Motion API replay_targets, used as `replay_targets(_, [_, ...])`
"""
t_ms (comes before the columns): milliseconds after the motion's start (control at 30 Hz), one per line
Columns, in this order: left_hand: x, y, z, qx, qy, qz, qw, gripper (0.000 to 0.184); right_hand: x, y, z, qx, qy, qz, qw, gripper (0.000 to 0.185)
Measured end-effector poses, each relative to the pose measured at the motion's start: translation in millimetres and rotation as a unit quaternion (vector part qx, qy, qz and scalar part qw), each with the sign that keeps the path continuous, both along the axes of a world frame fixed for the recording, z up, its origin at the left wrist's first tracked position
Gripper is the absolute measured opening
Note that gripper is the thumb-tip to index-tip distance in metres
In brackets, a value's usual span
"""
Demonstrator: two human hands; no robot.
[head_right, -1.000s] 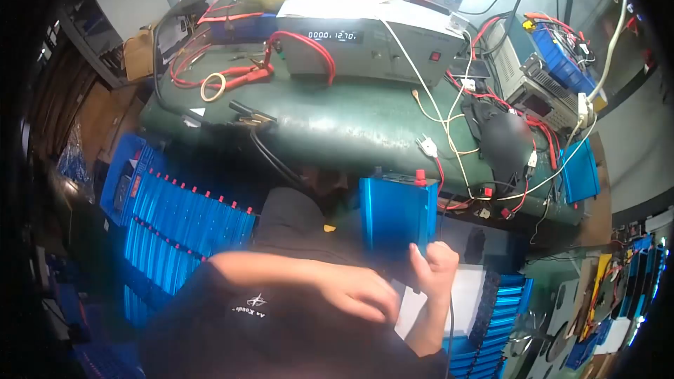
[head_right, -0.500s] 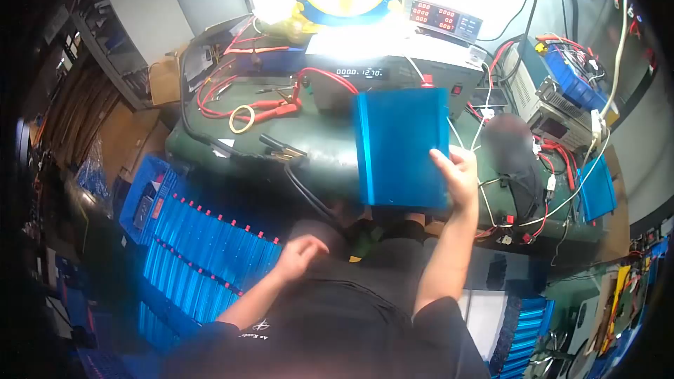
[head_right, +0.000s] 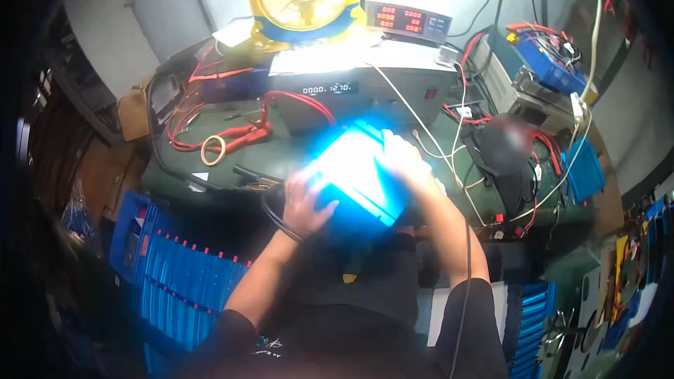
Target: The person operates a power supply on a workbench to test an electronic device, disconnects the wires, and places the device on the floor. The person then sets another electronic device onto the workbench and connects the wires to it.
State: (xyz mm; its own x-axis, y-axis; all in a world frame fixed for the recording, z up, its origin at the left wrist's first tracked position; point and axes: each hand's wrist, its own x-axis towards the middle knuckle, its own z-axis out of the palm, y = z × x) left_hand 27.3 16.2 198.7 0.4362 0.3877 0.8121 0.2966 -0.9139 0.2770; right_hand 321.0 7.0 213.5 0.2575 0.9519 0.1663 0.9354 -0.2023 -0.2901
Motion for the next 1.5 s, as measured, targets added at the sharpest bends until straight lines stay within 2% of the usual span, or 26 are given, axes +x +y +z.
replay_targets(33, [6, 5, 13, 0.001, 0.031, 0.012, 0.999, 0.047, -17, -5, 3, 0.019, -0.067, -0.04, 0.997, 0.055])
replay_targets(133, [14, 21, 18, 0.007, 0.098, 0.018, 0.995, 0.052, -28, -11, 16, 0.021, -0.063, -0.031, 0.997, 0.056])
replay_targets(200, [17, 21, 9, 0.011, 0.141, 0.006, 0.99, 0.053, -16, -11, 11, 0.047, -0.016, 0.026, 0.998, 0.056])
replay_targets(267, [19, 13, 1, -0.016, 0.099, 0.006, 0.995, 0.05, -2, -14, 26, -0.022, 0.039, 0.111, 0.993, 0.065])
replay_targets(333, [19, -2, -3, 0.001, 0.106, 0.011, 0.994, 0.047, 25, -13, 21, 0.015, 0.154, 0.26, 0.953, 0.063])
replay_targets(400, [20, -9, -11, 0.015, 0.082, 0.046, 0.995, 0.048, 27, -32, 38, 0.079, 0.223, 0.239, 0.942, 0.057])
replay_targets(467, [21, -9, -12, 0.024, 0.082, 0.038, 0.996, 0.049, 29, -59, 46, 0.149, 0.406, 0.144, 0.89, 0.047])
replay_targets(533, [26, -11, -10, 0.0, 0.088, 0.082, 0.993, 0.048, 31, -83, 14, 0.297, 0.458, 0.054, 0.836, 0.044])
replay_targets(600, [36, -15, -2, -0.007, 0.095, 0.09, 0.991, 0.047, 19, -114, -28, 0.384, 0.403, -0.054, 0.829, 0.041])
replay_targets(667, [46, -22, 2, -0.017, 0.109, 0.122, 0.986, 0.046, 0, -140, -37, 0.361, 0.47, -0.059, 0.803, 0.04])
replay_targets(733, [52, -24, -1, -0.011, 0.133, 0.121, 0.984, 0.046, 5, -150, -51, 0.329, 0.363, -0.035, 0.871, 0.038])
replay_targets(867, [58, -28, -1, -0.001, 0.112, 0.038, 0.993, 0.046, 34, -138, -46, 0.324, 0.288, -0.121, 0.893, 0.037])
replay_targets(900, [54, -22, 3, -0.024, 0.095, -0.048, 0.994, 0.042, 47, -129, -54, 0.344, 0.358, -0.105, 0.862, 0.04])
replay_targets(933, [50, -13, 6, -0.046, 0.077, -0.135, 0.987, 0.038, 57, -119, -61, 0.346, 0.36, -0.106, 0.86, 0.04])
replay_targets(967, [45, -2, 4, -0.083, 0.031, -0.145, 0.985, 0.032, 64, -108, -69, 0.345, 0.412, -0.094, 0.838, 0.042])
replay_targets(1000, [46, 3, 2, -0.167, -0.066, -0.144, 0.973, 0.027, 65, -102, -74, 0.344, 0.464, -0.082, 0.812, 0.044])
replay_targets(1033, [43, 18, -8, -0.299, -0.141, -0.126, 0.935, 0.023, 63, -105, -57, 0.286, 0.51, -0.066, 0.809, 0.049])
replay_targets(1067, [43, 40, -17, -0.399, -0.225, -0.102, 0.883, 0.022, 57, -102, -57, 0.288, 0.513, -0.073, 0.805, 0.049])
replay_targets(1133, [67, 45, 1, -0.454, -0.295, -0.043, 0.84, 0.021, 47, -97, -57, 0.293, 0.588, -0.017, 0.754, 0.056])
replay_targets(1167, [67, 59, -9, -0.454, -0.293, -0.043, 0.84, 0.021, 46, -97, -60, 0.286, 0.615, -0.006, 0.735, 0.068])
replay_targets(1233, [66, 89, -31, -0.363, -0.104, 0.019, 0.926, 0.022, 44, -104, -55, 0.289, 0.594, -0.004, 0.751, 0.069])
replay_targets(1267, [64, 93, -34, -0.362, -0.101, 0.018, 0.926, 0.022, 41, -108, -51, 0.29, 0.572, -0.001, 0.767, 0.071])
replay_targets(1333, [67, 88, -24, -0.335, -0.008, 0.063, 0.94, 0.026, 39, -115, -45, 0.289, 0.581, -0.015, 0.761, 0.074])
replay_targets(1400, [64, 105, -32, -0.335, 0.007, 0.062, 0.94, 0.03, 38, -119, -46, 0.299, 0.591, -0.006, 0.749, 0.072])
replay_targets(1467, [60, 125, -42, -0.253, 0.055, 0.039, 0.965, 0.033, 42, -113, -63, 0.319, 0.605, 0.027, 0.73, 0.071])
replay_targets(1500, [61, 135, -51, -0.231, 0.072, 0.055, 0.969, 0.045, 41, -117, -55, 0.318, 0.638, 0.048, 0.7, 0.068])
